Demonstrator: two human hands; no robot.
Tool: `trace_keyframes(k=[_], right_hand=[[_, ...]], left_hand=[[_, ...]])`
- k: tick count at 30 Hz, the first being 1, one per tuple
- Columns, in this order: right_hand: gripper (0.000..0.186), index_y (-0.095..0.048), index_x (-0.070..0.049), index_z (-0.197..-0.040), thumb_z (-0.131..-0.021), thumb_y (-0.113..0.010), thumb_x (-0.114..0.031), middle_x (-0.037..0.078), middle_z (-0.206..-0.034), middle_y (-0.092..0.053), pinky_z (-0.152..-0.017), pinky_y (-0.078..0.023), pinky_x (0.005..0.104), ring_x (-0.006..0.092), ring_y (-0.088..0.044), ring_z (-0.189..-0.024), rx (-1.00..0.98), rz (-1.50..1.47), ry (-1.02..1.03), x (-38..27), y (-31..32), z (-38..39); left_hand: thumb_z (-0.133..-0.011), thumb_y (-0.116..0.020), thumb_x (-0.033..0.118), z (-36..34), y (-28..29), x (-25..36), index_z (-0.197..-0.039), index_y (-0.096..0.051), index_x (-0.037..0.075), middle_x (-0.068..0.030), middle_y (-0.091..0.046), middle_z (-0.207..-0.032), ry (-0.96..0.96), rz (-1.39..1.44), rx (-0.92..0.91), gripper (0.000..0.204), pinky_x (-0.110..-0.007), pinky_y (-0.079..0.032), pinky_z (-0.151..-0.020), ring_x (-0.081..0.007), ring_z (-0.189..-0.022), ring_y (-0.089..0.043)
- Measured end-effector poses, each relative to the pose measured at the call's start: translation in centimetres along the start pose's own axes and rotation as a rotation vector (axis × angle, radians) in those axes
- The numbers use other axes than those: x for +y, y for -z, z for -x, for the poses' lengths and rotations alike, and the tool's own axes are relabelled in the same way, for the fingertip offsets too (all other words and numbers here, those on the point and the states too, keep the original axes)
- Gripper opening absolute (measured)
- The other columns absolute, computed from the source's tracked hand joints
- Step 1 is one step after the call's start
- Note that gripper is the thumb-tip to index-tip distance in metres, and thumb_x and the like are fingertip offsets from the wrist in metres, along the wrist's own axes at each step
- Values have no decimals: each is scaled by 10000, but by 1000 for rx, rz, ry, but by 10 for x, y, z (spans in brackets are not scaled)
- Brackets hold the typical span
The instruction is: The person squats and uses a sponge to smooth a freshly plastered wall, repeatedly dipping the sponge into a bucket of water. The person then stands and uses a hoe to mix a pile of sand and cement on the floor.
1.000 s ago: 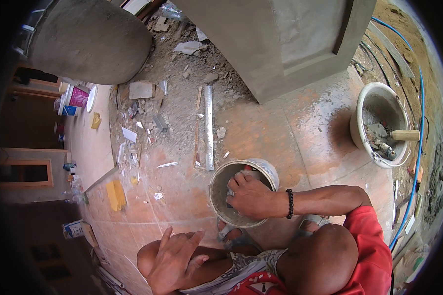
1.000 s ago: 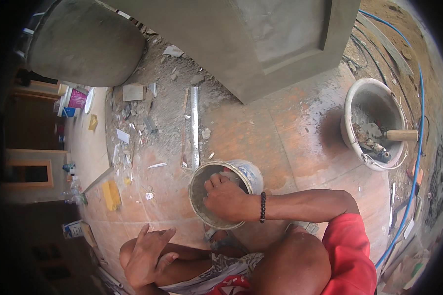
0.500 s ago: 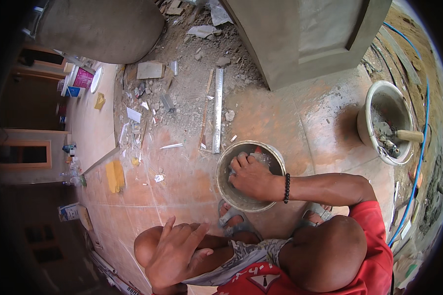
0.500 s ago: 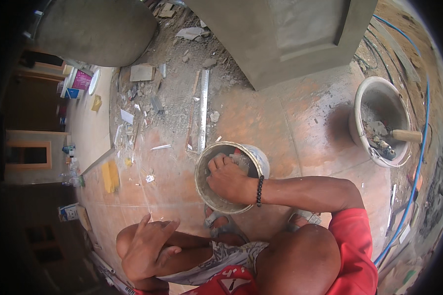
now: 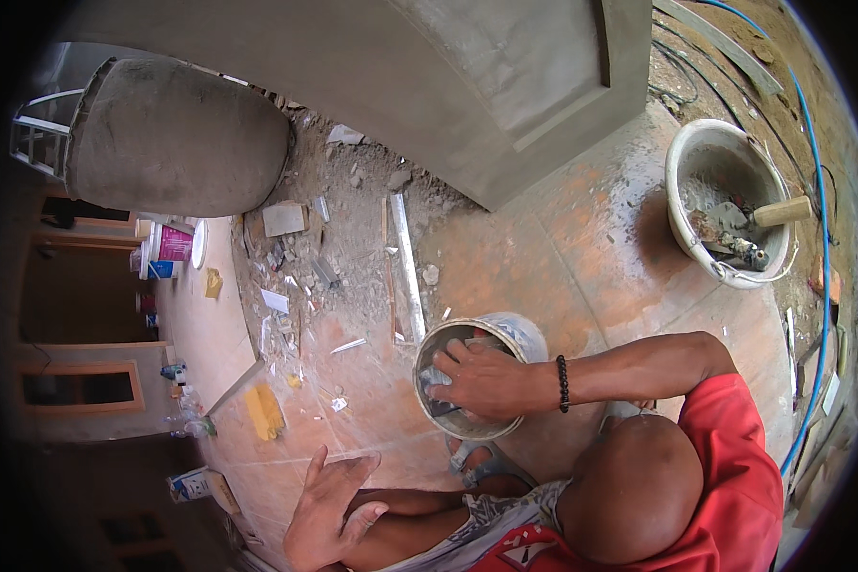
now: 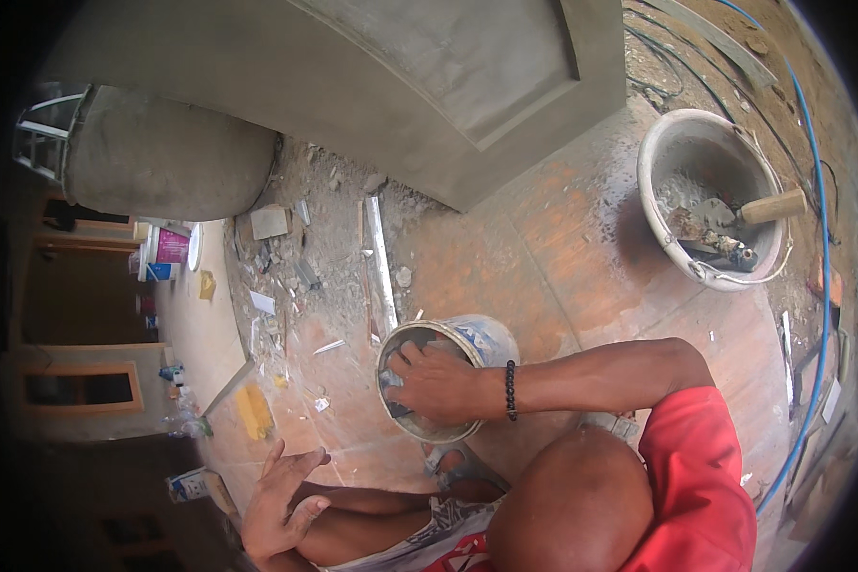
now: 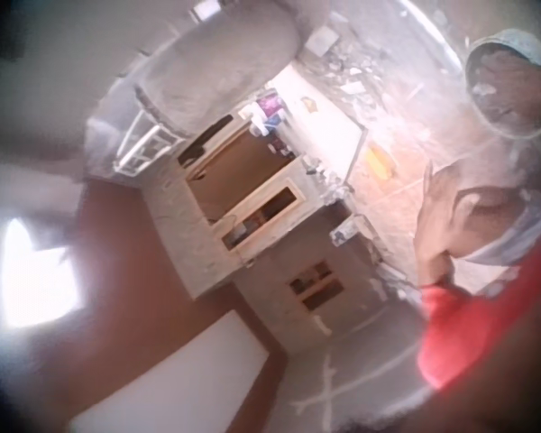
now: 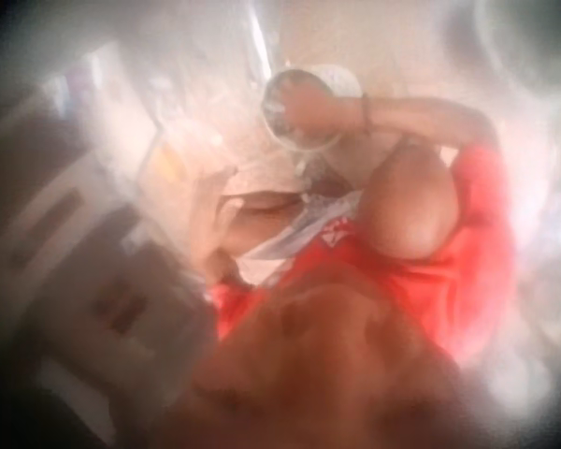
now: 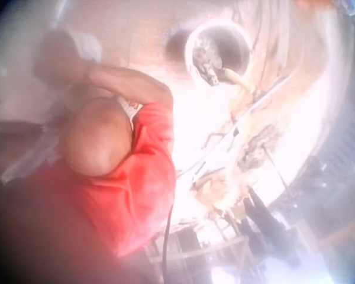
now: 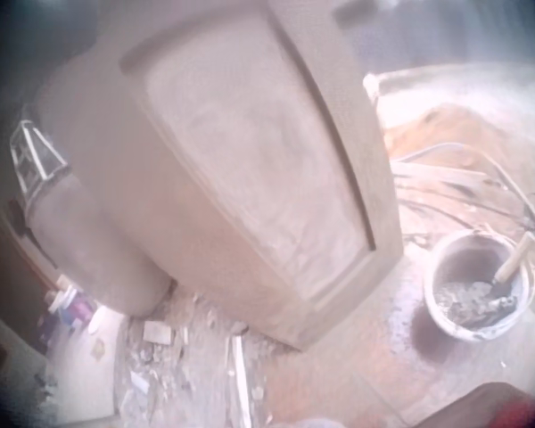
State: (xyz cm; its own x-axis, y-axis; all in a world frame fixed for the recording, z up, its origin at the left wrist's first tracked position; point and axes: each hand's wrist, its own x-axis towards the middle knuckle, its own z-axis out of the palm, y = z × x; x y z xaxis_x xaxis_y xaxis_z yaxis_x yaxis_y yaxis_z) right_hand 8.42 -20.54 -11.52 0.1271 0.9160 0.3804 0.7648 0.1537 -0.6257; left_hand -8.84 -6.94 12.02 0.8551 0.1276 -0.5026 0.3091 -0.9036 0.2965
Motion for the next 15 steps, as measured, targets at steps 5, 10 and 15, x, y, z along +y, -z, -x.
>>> trace_keyframes(k=[5, 10, 15], right_hand=[[252, -690, -51, -990, -764, -664, -160, 212, -1082, -570, -767, -494, 419, 361, -543, -1042, 25, 70, -14, 15, -14, 12], [242, -720, -41, -938, -762, -660, -195, 210, -1028, -592, -744, -516, 436, 368, -552, -1040, -53, 179, 113, 22, -45, -11], [225, -760, -47, -818, -723, -672, -230, 220, -984, -637, -685, -524, 435, 412, -559, -1024, -174, 284, 107, 21, -61, -20]], left_hand=[[-914, -673, 213, -57, 24, -21, -1452, -419, 52, -194, -598, -1266, 15, 164, -194, 616, -485, -413, -1032, -317, -1085, -612], [-964, -615, 147, -129, -8, -72, -1550, -249, 111, -202, -424, -1474, 330, 257, -383, 691, -387, -486, -957, -268, -1156, -581], [-937, -537, 30, -193, -39, -111, -1575, -185, 165, -117, -323, -1547, 397, 653, -658, 740, -366, -497, -981, -208, -1247, -525]])
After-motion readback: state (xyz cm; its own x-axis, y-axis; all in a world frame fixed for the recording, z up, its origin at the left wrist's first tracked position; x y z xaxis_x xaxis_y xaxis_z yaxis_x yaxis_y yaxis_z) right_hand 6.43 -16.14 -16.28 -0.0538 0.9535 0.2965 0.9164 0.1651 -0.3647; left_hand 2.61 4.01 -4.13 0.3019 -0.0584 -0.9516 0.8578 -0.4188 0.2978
